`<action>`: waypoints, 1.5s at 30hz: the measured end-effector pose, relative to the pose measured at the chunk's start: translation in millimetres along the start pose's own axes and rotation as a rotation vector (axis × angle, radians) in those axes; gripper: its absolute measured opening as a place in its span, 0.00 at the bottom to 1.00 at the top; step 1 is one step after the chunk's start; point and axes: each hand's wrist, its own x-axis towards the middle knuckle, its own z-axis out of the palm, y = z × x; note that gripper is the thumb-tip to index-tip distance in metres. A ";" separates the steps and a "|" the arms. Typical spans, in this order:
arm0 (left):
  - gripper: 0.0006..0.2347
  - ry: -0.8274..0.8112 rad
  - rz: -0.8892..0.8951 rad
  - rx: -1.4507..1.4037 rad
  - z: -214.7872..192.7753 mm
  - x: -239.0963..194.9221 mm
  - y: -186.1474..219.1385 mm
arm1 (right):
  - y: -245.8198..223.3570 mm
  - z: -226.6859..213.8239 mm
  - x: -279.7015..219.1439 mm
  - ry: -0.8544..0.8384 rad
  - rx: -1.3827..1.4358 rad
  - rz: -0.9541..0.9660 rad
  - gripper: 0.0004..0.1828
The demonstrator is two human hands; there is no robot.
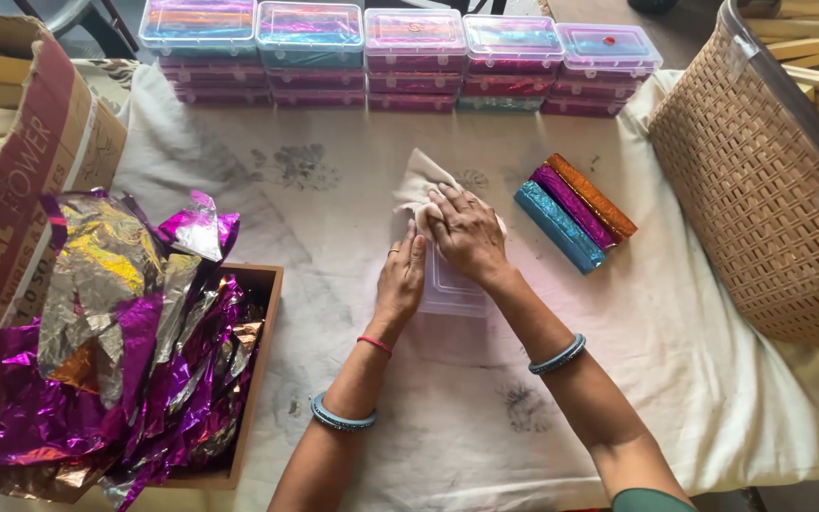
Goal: The person wipes a clear plastic container with a cloth, then places three foil-wrapped items inside. The person closes the container and secures the latches.
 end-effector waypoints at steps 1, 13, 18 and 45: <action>0.28 0.026 0.061 -0.046 -0.2 -1.5 -0.7 | 0.7 2.1 -0.9 0.023 -0.015 0.003 0.27; 0.31 0.000 -0.137 -0.152 -6.4 -5.5 16.3 | -58.4 -70.5 -104.3 -0.004 0.102 -0.187 0.18; 0.35 -0.087 -0.142 -0.102 0.9 -1.9 -5.4 | -30.4 -50.3 -81.5 -0.059 0.092 -0.172 0.20; 0.32 0.015 -0.197 -1.033 -24.7 -11.1 26.3 | -51.8 -49.7 -99.7 0.400 0.814 0.289 0.16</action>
